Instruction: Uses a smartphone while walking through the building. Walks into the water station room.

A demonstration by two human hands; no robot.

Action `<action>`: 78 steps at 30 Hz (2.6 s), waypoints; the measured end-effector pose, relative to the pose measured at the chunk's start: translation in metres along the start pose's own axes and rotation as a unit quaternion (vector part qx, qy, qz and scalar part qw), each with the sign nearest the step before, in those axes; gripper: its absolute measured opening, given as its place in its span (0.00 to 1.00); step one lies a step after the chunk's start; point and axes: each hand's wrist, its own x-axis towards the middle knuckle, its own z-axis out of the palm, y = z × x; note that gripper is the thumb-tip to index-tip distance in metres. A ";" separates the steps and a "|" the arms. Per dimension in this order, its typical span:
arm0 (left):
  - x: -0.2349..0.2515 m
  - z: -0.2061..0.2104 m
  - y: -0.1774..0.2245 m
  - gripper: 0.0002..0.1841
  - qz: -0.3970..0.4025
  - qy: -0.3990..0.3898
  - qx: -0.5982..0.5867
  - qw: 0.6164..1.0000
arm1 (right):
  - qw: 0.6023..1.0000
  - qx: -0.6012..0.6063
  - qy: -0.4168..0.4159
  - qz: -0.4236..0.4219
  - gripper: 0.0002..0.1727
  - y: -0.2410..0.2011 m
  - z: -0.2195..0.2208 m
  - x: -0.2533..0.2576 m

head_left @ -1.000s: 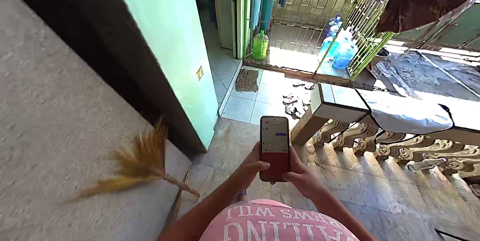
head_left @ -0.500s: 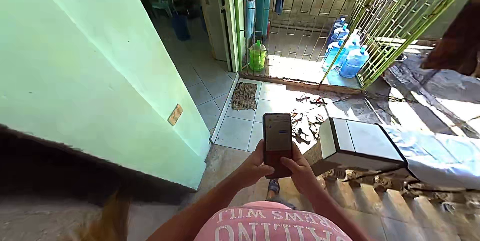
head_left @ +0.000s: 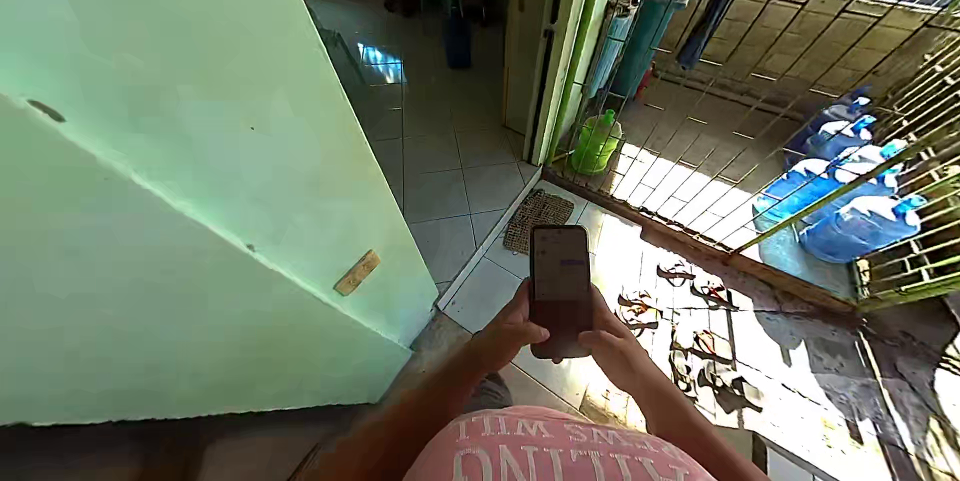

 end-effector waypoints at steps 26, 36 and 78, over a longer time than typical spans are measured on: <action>0.452 -0.288 0.085 0.42 0.036 0.136 0.026 0.990 | 0.991 0.012 -0.130 -0.008 0.53 -0.112 -0.252 0.517; 0.545 -0.381 0.116 0.43 0.077 0.236 0.027 0.968 | 0.972 -0.012 -0.230 0.046 0.56 -0.138 -0.290 0.697; 0.905 -0.823 0.438 0.51 0.069 0.192 0.103 0.974 | 0.987 0.002 -0.153 0.048 0.32 -0.340 -0.284 1.322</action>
